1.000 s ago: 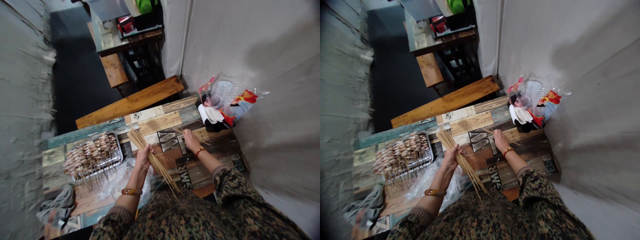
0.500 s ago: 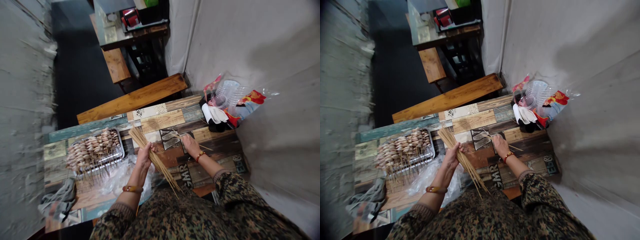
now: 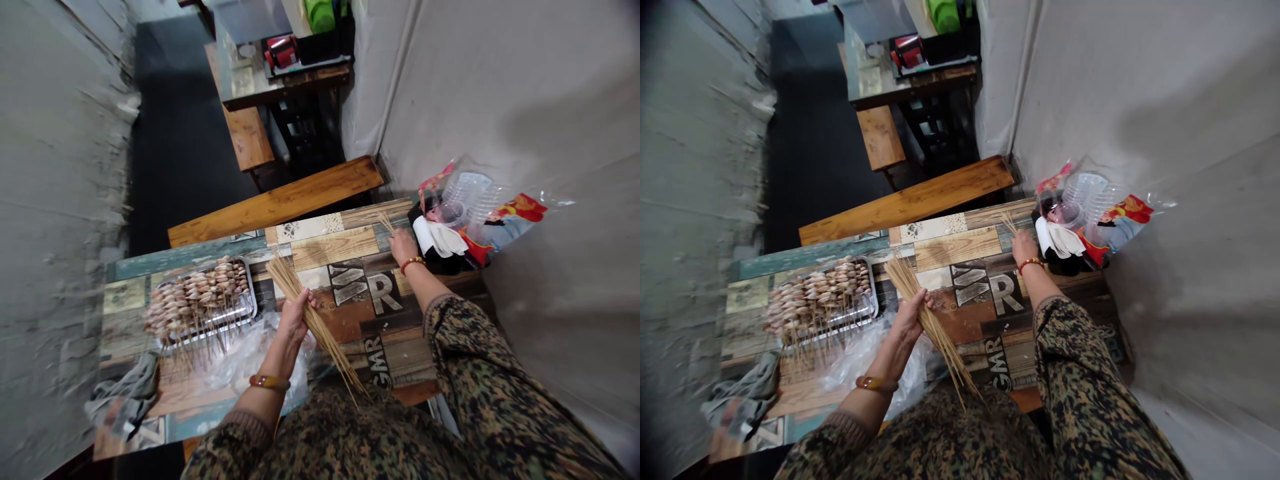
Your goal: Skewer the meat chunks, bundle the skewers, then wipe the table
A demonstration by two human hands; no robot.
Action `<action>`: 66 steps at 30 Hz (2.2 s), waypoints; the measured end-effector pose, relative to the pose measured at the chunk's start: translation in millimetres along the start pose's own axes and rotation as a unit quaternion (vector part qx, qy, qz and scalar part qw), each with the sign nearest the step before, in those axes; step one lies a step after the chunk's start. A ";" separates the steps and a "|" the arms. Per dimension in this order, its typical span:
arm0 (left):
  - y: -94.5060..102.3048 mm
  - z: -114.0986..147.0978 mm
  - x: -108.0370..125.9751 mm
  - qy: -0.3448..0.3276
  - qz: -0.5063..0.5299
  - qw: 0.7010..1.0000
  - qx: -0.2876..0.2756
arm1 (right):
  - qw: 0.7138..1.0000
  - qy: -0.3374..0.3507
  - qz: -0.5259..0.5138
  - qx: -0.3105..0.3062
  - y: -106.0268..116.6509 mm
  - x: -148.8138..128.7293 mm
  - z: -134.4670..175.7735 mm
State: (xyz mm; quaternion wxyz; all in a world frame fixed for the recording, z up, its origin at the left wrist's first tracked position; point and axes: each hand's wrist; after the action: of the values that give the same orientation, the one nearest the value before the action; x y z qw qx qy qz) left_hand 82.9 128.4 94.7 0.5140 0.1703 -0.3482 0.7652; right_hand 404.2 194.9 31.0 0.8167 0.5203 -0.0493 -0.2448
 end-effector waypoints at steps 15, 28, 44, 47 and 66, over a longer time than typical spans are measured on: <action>-1.9 6.8 -5.8 0.020 0.004 1.000 -0.024 | 0.970 0.121 -0.192 -0.086 -28.4 -54.7 107.4; -0.2 23.4 -8.2 0.004 0.024 1.000 -0.003 | 0.924 0.290 -0.223 -0.114 -54.3 -144.9 186.2; 20.2 31.5 7.2 0.026 0.040 0.999 -0.021 | 0.806 0.192 -0.504 -0.244 -57.9 -110.2 216.1; 12.5 35.6 16.7 0.011 0.049 0.998 -0.036 | 0.797 0.226 -0.489 -0.275 -56.0 -110.8 219.9; -8.9 92.2 98.7 -0.358 -0.254 0.875 -0.204 | 0.812 0.422 -0.394 0.078 -43.3 -220.1 190.2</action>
State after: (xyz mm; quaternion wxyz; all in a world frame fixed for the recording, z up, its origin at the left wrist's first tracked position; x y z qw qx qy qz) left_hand 41.2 131.2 223.5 0.5546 0.4064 -0.6017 0.4065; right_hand 132.7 122.6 117.8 0.5473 0.6090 0.4909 -0.2976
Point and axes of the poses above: each hand's wrist, its own z-axis away from the middle knuckle, its own y-axis out of the back of the hand, x = y × z, and after that the axes turned 7 degrees about -x, right-handed
